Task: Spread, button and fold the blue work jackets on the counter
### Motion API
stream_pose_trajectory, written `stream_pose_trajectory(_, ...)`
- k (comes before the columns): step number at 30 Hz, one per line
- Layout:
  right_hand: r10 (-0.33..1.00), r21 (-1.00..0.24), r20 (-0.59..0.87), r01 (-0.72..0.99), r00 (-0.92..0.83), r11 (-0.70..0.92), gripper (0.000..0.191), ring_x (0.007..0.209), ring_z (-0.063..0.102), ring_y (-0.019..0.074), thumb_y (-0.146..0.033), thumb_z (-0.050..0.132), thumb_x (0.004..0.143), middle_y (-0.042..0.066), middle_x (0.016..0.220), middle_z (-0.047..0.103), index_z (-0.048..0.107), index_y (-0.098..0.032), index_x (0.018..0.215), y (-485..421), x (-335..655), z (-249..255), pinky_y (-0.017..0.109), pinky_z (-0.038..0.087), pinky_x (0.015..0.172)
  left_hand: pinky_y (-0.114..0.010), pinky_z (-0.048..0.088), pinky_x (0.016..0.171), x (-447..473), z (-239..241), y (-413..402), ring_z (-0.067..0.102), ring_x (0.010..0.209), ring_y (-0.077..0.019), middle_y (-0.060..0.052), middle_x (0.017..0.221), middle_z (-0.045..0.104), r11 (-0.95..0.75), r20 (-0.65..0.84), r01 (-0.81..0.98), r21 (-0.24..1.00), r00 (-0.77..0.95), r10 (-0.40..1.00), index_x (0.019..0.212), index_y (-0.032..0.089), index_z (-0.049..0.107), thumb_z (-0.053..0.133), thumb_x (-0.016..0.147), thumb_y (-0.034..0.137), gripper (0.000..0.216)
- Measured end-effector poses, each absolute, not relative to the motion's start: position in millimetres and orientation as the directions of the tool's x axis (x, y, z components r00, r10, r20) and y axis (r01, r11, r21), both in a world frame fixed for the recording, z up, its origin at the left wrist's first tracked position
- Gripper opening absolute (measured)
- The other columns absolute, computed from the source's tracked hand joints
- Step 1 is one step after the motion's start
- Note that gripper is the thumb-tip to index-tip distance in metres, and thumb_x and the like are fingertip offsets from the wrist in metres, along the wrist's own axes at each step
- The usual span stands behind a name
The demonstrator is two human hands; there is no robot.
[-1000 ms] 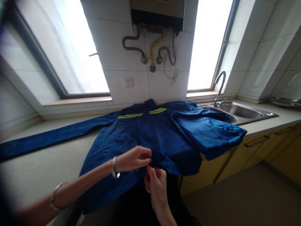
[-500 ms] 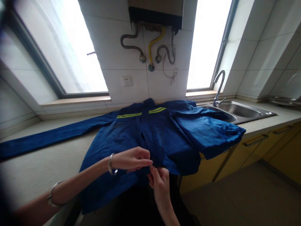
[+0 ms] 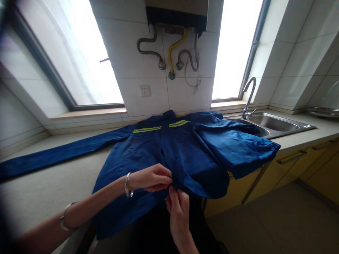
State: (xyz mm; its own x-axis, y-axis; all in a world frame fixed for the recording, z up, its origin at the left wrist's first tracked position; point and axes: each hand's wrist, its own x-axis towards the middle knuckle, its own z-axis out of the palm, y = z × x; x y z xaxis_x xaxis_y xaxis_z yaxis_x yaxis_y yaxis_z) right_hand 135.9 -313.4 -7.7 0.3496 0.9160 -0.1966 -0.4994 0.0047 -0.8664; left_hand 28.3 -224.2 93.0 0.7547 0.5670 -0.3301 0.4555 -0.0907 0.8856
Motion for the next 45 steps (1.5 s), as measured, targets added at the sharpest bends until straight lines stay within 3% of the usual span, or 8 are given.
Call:
stream_pose_trajectory(7, 0.946, -0.834, -0.091, -0.543, 0.311, 0.098, 0.049, 0.044, 0.024, 0.0029, -0.057, 0.076, 0.065, -0.008, 0.051, 0.029, 0.049, -0.017, 0.059, -312.4, 137.4, -12.4, 0.016, 0.021, 0.040, -0.020, 0.022, 0.048, 34.7, 88.0, -244.1, 0.030, 0.050, -0.0052, 0.005, 0.051, 0.036, -0.568, 0.070, 0.502, 0.652, 0.706, 0.705, 0.055, 0.015, 0.040, 0.051, 0.084, 0.024, 0.032)
stream_pose_trajectory(11, 0.951, -0.832, -0.049, -0.539, 0.305, 0.130, 0.048, 0.044, 0.022, 0.0031, -0.055, 0.075, 0.068, -0.009, 0.050, 0.026, 0.046, -0.017, 0.060, -310.2, 140.0, -11.6, 0.016, 0.018, 0.040, -0.021, 0.025, 0.053, 35.1, 86.3, -244.1, 0.035, 0.052, -0.0067, 0.003, 0.056, 0.041, -0.705, 0.199, 0.485, 0.518, 0.733, 0.651, 0.060, 0.017, 0.038, 0.047, 0.085, 0.022, 0.028)
stream_pose_trajectory(14, 0.968, -0.825, -0.076, -0.560, 0.240, 0.073, 0.051, 0.042, 0.021, 0.0027, -0.055, 0.075, 0.066, -0.010, 0.048, 0.026, 0.040, -0.019, 0.059, -310.0, 141.7, -8.1, 0.016, 0.016, 0.039, -0.022, 0.027, 0.054, 30.2, 89.1, -234.9, 0.033, 0.053, -0.0074, 0.003, 0.057, 0.039, -0.785, 0.198, 0.347, 0.513, 0.843, 0.501, 0.061, 0.018, 0.036, 0.046, 0.087, 0.022, 0.028)
stream_pose_trajectory(22, 0.957, -0.803, -0.229, -0.590, 0.179, -0.082, 0.046, 0.036, 0.024, 0.0023, -0.054, 0.070, 0.059, -0.009, 0.044, 0.038, 0.038, -0.021, 0.062, -304.9, 149.2, -3.6, 0.015, 0.012, 0.037, -0.022, 0.028, 0.053, 23.2, 92.5, -222.6, 0.033, 0.052, -0.0071, 0.004, 0.057, 0.037, -0.786, 0.122, 0.235, 0.571, 0.923, 0.365, 0.059, 0.018, 0.033, 0.047, 0.087, 0.019, 0.031)
stream_pose_trajectory(29, 0.965, -0.968, -0.022, -0.249, 0.260, 0.045, 0.040, 0.038, 0.030, 0.0042, -0.045, 0.060, 0.071, -0.005, 0.039, 0.037, 0.038, -0.020, 0.048, -299.7, 156.9, -18.6, 0.018, 0.016, 0.038, -0.021, 0.029, 0.051, 27.1, 90.2, -231.3, 0.039, 0.050, -0.0067, 0.003, 0.055, 0.044, -0.819, 0.136, 0.313, 0.481, 0.896, 0.423, 0.056, 0.018, 0.036, 0.052, 0.077, 0.013, 0.027)
stream_pose_trajectory(35, 0.950, -0.977, 0.061, -0.175, 0.307, 0.119, 0.042, 0.039, 0.029, 0.0049, -0.043, 0.056, 0.073, -0.004, 0.039, 0.035, 0.038, -0.019, 0.042, -304.1, 152.4, -11.8, 0.019, 0.020, 0.040, -0.021, 0.029, 0.053, 31.4, 91.4, -244.7, 0.045, 0.052, -0.0078, 0.001, 0.058, 0.052, -0.819, 0.136, 0.479, 0.315, 0.832, 0.538, 0.058, 0.017, 0.041, 0.054, 0.076, 0.016, 0.022)
stream_pose_trajectory(41, 0.933, -0.969, 0.034, -0.217, 0.360, 0.118, 0.044, 0.040, 0.026, 0.0050, -0.046, 0.061, 0.069, -0.004, 0.039, 0.033, 0.039, -0.019, 0.042, -302.4, 151.9, -8.9, 0.020, 0.018, 0.039, -0.024, 0.031, 0.053, 35.2, 86.7, -256.2, 0.055, 0.060, -0.0126, -0.002, 0.070, 0.060, -0.858, 0.198, 0.513, 0.010, 0.840, 0.505, 0.072, 0.017, 0.053, 0.051, 0.086, 0.023, 0.015)
stream_pose_trajectory(45, 0.921, -0.968, 0.019, -0.225, 0.390, 0.115, 0.045, 0.040, 0.026, 0.0050, -0.047, 0.064, 0.067, -0.005, 0.040, 0.032, 0.039, -0.019, 0.043, -302.7, 152.9, -5.5, 0.020, 0.019, 0.039, -0.024, 0.030, 0.053, 35.8, 83.5, -255.6, 0.056, 0.063, -0.0137, -0.003, 0.072, 0.060, -0.865, 0.217, 0.498, -0.070, 0.853, 0.474, 0.075, 0.017, 0.054, 0.048, 0.090, 0.025, 0.018)
